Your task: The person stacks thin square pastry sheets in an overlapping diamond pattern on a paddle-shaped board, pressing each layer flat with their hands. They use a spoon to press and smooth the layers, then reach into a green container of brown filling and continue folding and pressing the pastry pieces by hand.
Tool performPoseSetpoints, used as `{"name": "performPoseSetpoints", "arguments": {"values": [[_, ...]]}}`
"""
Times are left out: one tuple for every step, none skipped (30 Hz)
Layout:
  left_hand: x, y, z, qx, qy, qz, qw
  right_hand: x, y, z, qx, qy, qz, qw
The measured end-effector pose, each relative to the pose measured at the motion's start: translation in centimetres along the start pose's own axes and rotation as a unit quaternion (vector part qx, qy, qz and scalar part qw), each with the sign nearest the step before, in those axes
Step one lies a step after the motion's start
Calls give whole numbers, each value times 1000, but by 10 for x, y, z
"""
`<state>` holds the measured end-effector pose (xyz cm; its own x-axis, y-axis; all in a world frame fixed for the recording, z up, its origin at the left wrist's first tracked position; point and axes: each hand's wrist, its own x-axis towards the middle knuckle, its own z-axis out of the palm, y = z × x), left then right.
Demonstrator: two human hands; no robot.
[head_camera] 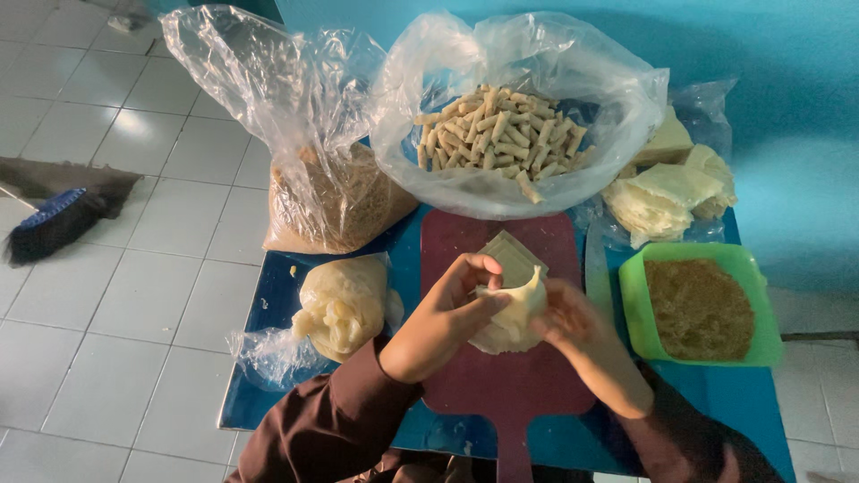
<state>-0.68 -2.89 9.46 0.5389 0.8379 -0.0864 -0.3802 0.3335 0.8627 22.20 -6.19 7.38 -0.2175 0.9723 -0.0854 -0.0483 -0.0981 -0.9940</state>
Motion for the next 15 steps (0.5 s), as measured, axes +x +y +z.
{"name": "performPoseSetpoints", "arguments": {"values": [[0, 1, 1, 17, -4, 2, 1000, -2, 0, -5, -45, 33, 0, 998], [0, 2, 1, 34, -7, 4, 999, -5, -2, -11, -90, 64, 1, 994], [1, 3, 0, 50, -14, -25, 998, -6, -4, -15, -135, 95, 3, 986], [3, 3, -1, 67, -22, -55, 996, -6, -5, -15, -145, 110, -12, 983], [4, 3, -2, 83, -29, -84, 993, -5, -7, -15, -154, 125, -27, 980], [4, 1, -1, 76, -36, -106, 991, -5, -10, -14, -163, 139, -42, 976], [5, -2, 0, 69, -44, -128, 988, -3, -14, -11, -190, 132, -90, 969], [5, -4, 1, 62, -53, -150, 985, -2, -18, -7, -216, 125, -137, 959], [4, -6, 0, 59, -54, -130, 988, -2, -21, -2, -242, 117, -184, 945], [3, -9, 1, 57, -54, -110, 991, -4, -25, 4, -309, 136, -239, 911], [2, -10, 0, 54, -53, -90, 993, -8, -28, 9, -372, 153, -291, 868], [2, -12, 0, 48, -48, -77, 995, -10, -31, 13, -433, 170, -340, 817], [3, -13, -1, 42, -44, -62, 996, -12, -35, 15, -426, 145, -343, 824], [3, -13, -1, 35, -38, -48, 998, -14, -37, 16, -419, 118, -345, 831], [3, -14, -1, 29, -30, -47, 998, -15, -39, 18, -411, 91, -348, 838]]}}
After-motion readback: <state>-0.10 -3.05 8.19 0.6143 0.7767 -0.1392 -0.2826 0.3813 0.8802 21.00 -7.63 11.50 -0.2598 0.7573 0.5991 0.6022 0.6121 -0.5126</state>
